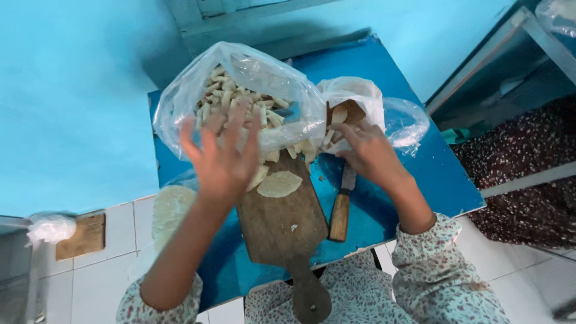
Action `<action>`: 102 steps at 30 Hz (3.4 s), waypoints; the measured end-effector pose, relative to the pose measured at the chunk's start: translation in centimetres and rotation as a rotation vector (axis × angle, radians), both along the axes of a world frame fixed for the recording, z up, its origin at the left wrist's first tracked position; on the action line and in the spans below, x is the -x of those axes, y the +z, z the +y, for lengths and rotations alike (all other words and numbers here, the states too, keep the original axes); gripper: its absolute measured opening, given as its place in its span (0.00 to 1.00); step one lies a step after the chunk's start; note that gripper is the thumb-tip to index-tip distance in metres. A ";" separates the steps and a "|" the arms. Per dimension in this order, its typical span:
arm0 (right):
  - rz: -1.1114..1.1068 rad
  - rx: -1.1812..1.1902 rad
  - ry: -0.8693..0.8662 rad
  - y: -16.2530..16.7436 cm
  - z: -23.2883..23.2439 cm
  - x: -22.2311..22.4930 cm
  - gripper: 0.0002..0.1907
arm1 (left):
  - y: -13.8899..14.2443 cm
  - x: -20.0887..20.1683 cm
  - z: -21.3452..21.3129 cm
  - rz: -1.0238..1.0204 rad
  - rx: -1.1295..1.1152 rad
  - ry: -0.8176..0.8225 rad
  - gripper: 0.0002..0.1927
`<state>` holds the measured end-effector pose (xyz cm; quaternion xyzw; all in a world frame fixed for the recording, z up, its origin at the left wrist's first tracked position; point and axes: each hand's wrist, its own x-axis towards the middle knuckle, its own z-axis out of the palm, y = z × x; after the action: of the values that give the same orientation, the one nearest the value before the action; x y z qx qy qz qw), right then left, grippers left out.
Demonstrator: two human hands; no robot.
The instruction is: The person tears pieces from flat dough sheets on a wooden board and drops the torn pieces into a plastic bag filled with similar rolled dough pieces. Cut dough squares and a knife rest on the board as the person continues tearing and adding pieces by hand.
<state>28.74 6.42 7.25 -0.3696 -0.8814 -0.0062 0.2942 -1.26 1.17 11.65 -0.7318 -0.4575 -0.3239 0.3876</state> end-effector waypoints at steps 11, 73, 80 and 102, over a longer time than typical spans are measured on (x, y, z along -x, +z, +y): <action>0.356 0.081 -0.028 -4.2 2.4 0.0 0.15 | -8.9 -2.1 -4.0 -0.185 0.501 -0.186 0.11; 0.918 0.873 0.305 -6.2 -1.6 2.6 0.23 | -9.7 -0.5 -2.9 -0.882 1.047 -0.257 0.15; 0.701 0.652 0.396 -7.9 -3.1 2.8 0.25 | -8.8 -0.6 -3.1 -0.852 1.042 -0.275 0.20; 0.327 0.367 0.515 -7.3 -3.5 1.8 0.31 | -8.7 -1.0 -3.7 -0.749 0.936 -0.300 0.20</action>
<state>26.92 2.89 -0.09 -0.1779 -0.8733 0.2861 0.3519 -0.21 -2.52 2.96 -0.7173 -0.5483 -0.3745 -0.2114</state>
